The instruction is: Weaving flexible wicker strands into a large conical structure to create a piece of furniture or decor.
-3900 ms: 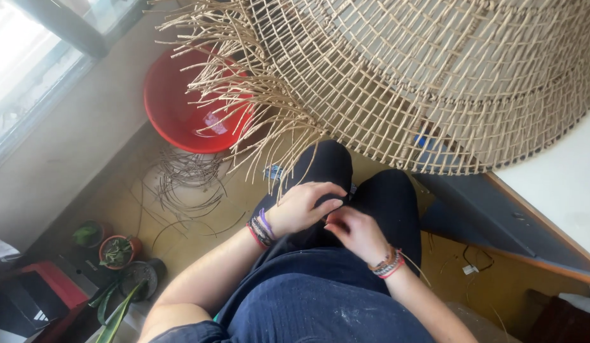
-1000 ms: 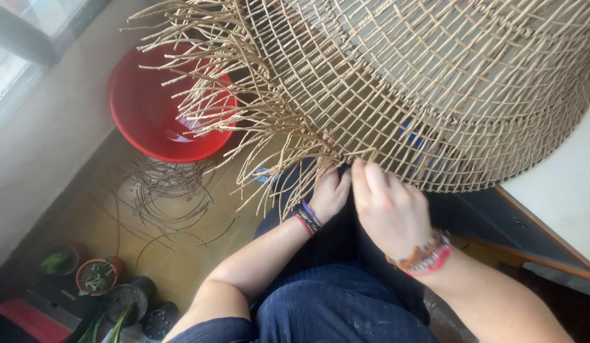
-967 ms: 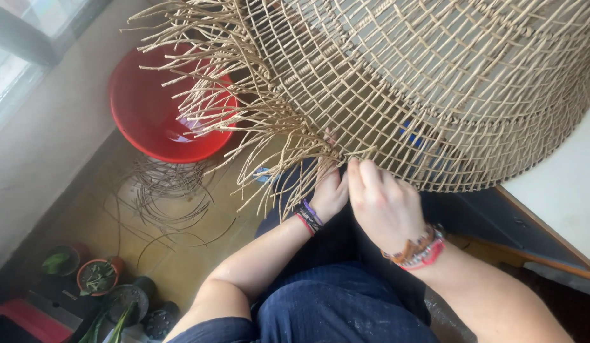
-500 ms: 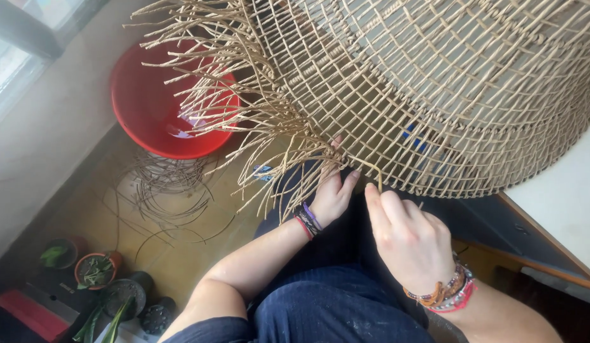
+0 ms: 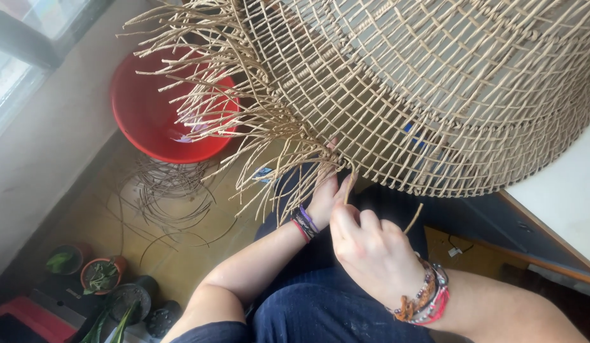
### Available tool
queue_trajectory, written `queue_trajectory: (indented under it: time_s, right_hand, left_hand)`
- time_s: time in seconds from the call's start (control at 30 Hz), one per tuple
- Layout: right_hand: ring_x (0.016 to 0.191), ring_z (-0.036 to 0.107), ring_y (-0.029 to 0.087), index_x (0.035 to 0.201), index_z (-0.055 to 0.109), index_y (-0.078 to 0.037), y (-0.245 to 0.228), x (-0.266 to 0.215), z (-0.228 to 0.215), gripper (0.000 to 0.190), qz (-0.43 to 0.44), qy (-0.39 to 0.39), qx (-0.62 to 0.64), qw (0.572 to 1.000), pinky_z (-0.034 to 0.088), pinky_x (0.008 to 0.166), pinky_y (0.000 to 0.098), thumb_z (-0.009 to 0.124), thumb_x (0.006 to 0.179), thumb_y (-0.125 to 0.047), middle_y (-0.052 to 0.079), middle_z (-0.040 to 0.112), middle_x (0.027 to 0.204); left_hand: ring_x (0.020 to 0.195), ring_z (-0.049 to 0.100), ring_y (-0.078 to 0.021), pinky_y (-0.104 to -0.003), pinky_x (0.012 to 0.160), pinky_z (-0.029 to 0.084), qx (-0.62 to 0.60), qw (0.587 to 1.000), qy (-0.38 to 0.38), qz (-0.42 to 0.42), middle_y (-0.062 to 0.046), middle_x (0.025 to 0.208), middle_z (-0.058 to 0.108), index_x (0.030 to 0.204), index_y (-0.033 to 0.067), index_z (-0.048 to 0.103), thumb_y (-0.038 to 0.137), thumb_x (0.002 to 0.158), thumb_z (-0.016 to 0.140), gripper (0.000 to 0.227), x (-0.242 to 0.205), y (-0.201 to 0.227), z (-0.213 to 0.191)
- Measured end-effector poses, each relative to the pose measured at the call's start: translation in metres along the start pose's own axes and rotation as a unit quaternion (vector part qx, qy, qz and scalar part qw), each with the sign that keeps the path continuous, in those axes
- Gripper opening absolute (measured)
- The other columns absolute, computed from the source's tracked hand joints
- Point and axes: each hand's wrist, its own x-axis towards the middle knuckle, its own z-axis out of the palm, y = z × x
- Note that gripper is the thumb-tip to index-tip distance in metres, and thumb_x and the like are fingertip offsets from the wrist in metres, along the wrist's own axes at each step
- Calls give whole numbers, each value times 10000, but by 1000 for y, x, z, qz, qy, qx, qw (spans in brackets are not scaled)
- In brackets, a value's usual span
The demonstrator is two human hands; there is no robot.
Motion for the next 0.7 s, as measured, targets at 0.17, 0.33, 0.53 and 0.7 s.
queue_trajectory:
  time_s: [0.17,0.33,0.53,0.7]
  right_hand:
    - [543,447,88,1054,712,59,2,-11,2,255,17,2,-11,1000,390,398,176,666,808,8,58,581,916]
    - [572,447,97,1079,710,40,3,-8,8,302,11,-1,-45,999,385,432,190,651,804,-68,51,583,939]
    - [582,536,140,824,618,-167,2,9,86,56,18,76,-58,995,444,432,259,605,868,-135,-12,528,848]
    - [712,699,292,1420,559,-1,13,-5,110,451,207,122,320,916,587,701,402,628,979,-59,88,660,832]
  left_hand:
    - [1576,215,-356,-432,1292,192,30,1000,-7,4,-217,1687,202,1594,-8,188,176,1008,549,713,-2,7,-2]
    - [1484,338,-407,-418,1227,275,37,998,-18,-40,-243,1667,230,1546,-66,284,236,1008,526,663,0,8,0]
    - [1272,485,-444,-466,1067,371,65,990,-33,-123,-303,1357,442,1352,-51,397,422,1019,445,581,-5,-32,9]
    - [923,667,-511,-624,765,528,116,965,-106,-209,-300,728,662,822,-22,657,411,1081,379,576,-9,-59,9]
